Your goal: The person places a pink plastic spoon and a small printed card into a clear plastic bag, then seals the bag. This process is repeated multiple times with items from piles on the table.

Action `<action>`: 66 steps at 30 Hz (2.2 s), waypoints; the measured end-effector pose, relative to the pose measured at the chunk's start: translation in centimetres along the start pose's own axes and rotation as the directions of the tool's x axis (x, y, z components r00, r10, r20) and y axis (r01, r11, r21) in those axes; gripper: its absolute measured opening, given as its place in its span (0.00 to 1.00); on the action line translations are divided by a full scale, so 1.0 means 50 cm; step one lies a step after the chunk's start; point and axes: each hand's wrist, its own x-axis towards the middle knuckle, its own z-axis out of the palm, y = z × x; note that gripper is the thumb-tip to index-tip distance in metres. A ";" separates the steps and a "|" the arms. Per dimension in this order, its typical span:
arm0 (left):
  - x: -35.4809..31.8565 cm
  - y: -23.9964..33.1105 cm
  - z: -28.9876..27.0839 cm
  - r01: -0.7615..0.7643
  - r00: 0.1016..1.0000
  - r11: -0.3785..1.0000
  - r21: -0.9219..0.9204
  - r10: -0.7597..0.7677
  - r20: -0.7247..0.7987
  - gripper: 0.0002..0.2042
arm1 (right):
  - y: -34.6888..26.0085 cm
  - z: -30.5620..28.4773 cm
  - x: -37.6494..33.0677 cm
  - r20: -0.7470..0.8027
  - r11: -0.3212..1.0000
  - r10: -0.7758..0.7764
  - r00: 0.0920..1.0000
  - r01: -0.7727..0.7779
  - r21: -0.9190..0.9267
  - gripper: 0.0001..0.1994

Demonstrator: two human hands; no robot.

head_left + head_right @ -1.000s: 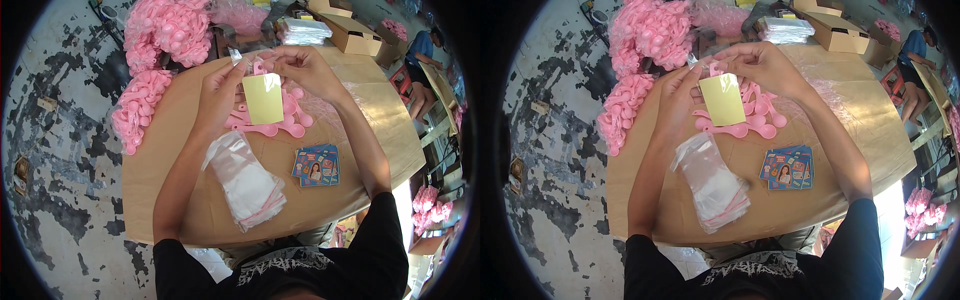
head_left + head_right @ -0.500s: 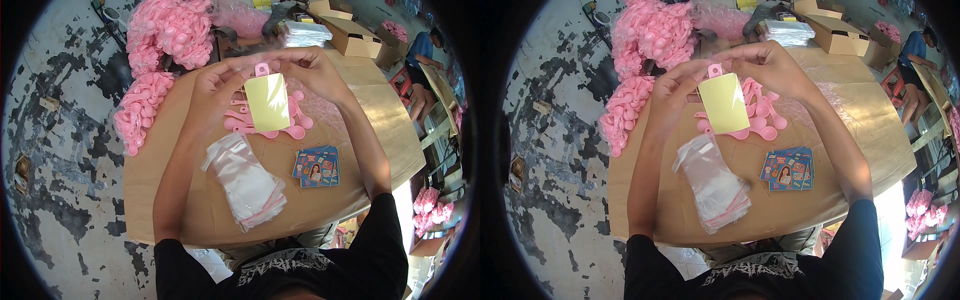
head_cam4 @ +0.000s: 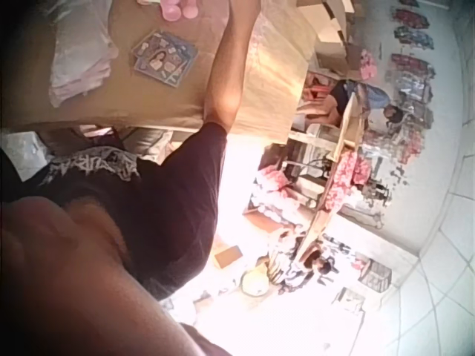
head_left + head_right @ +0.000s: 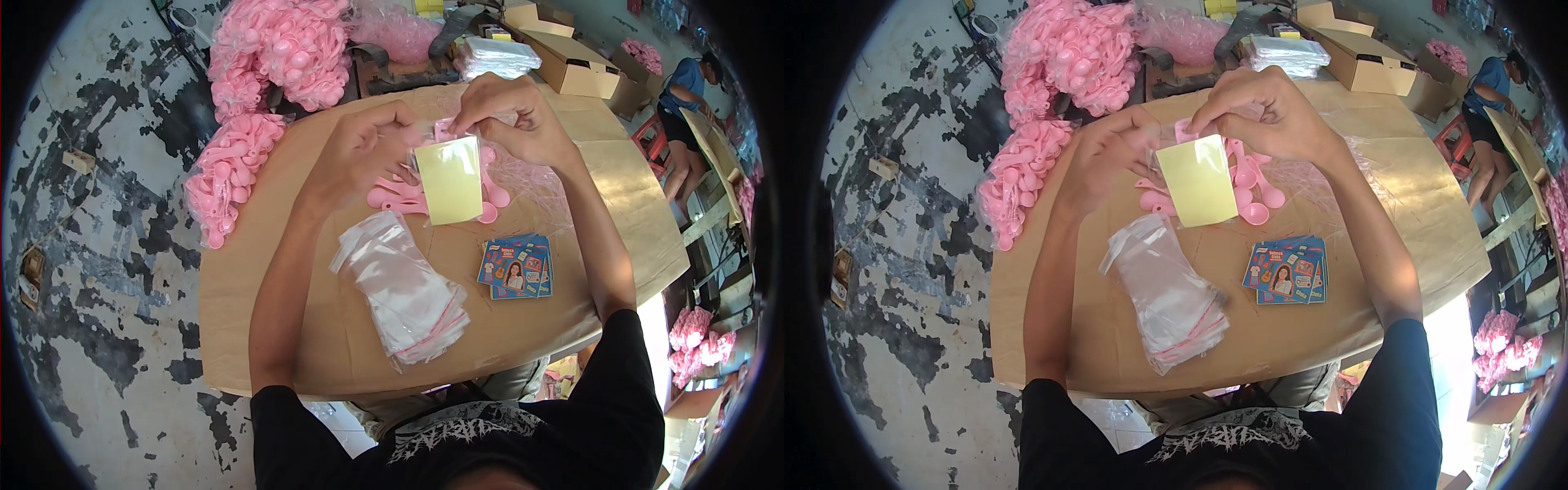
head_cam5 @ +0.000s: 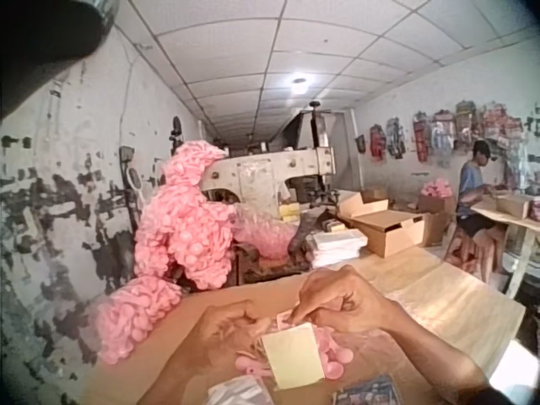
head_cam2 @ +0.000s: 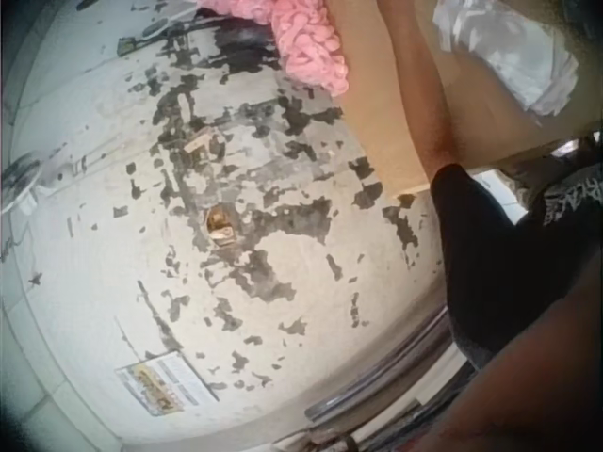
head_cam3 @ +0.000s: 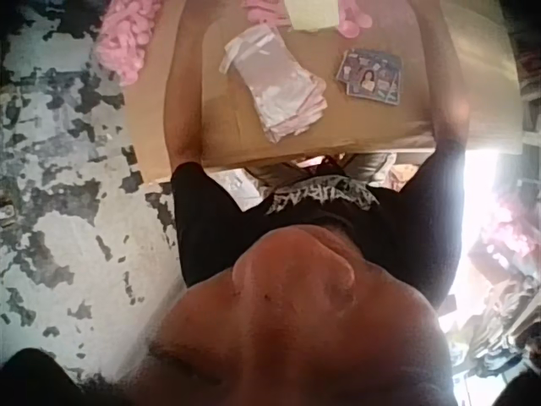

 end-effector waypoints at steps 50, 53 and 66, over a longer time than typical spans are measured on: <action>-0.247 -0.093 0.110 -0.477 0.878 0.536 0.696 0.320 0.355 0.10 | -0.117 0.061 -0.148 0.072 0.705 0.654 0.753 -0.641 0.304 0.09; -0.187 -0.084 0.183 -0.143 0.987 0.955 0.258 0.156 -0.029 0.18 | -0.132 0.099 -0.155 0.047 0.712 0.628 0.777 -0.598 0.367 0.09; -0.031 -0.094 0.148 0.162 0.946 0.899 -0.406 -0.259 -0.196 0.20 | -0.100 0.030 -0.203 0.435 0.685 0.728 0.530 -0.585 -0.434 0.17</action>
